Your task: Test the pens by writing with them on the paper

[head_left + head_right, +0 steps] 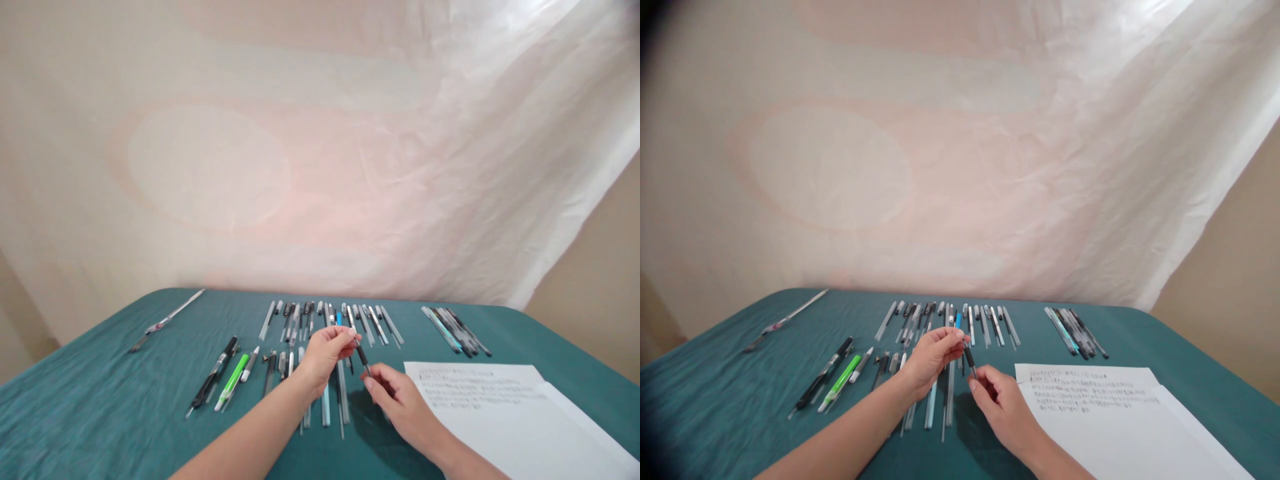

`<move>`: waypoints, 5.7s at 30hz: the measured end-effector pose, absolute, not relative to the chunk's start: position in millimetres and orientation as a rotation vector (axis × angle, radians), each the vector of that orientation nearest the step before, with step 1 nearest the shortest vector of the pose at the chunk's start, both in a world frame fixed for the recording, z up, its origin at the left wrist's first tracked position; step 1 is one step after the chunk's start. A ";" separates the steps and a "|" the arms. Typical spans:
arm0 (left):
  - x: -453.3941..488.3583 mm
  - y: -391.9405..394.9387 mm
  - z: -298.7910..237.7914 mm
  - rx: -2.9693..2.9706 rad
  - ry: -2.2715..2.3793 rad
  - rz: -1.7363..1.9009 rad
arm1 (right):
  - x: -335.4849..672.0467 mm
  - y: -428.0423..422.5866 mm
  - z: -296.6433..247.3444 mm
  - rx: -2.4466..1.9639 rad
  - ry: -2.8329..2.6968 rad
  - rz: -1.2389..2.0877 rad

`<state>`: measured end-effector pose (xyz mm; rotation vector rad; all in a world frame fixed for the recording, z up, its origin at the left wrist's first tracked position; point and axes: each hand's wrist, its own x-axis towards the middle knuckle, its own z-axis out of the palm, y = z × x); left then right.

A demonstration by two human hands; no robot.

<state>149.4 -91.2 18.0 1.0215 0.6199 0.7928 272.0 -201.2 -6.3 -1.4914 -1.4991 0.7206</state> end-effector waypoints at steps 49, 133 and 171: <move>154.4 -98.0 11.9 1.129 0.619 0.880 | 273.7 -199.5 -7.0 -1.528 -1.386 0.633; 156.3 -190.4 22.4 2.614 0.052 0.123 | 404.5 -254.6 13.9 -1.579 -0.789 0.613; 157.9 -187.2 18.6 2.645 0.036 0.154 | 432.6 -292.4 -30.2 -1.974 -0.983 0.079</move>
